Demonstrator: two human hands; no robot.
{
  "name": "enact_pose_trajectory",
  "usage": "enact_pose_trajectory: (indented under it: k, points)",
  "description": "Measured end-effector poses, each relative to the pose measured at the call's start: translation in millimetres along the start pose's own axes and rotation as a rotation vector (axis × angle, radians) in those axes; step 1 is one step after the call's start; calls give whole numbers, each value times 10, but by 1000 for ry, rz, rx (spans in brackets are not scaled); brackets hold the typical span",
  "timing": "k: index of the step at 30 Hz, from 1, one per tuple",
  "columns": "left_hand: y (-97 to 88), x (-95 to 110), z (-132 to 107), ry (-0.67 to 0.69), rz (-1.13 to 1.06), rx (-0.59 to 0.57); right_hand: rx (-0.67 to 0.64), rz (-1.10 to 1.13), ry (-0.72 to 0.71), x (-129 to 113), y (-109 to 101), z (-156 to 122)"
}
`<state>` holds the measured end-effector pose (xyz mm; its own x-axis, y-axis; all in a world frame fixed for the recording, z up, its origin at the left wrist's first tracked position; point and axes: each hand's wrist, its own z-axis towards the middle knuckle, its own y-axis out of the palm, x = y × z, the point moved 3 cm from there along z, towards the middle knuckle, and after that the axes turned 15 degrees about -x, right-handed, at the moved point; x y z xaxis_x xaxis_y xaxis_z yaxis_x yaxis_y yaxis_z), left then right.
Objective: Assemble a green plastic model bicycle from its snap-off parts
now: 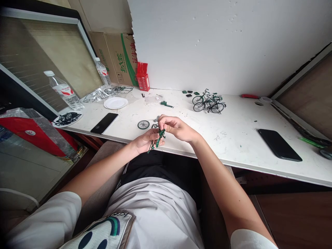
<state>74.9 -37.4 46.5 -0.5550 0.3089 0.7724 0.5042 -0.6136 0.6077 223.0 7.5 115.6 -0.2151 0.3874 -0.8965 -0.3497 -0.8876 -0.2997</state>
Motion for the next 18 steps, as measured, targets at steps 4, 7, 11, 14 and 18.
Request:
enact_pose_trajectory:
  k: [4,7,11,14,18]
  points:
    - [-2,3,9,14,-3,-6,15,7,0,2,1,4]
    - [-19,13,15,26,7,37,59,5,11,32,-15,1]
    - [-74,33,21,69,27,119,144,7,50,102,-46,-5]
    - [-114,34,32,82,47,130,174,5,67,153,-51,-2]
    - [-129,36,41,89,47,149,202,-13,62,207,-49,6]
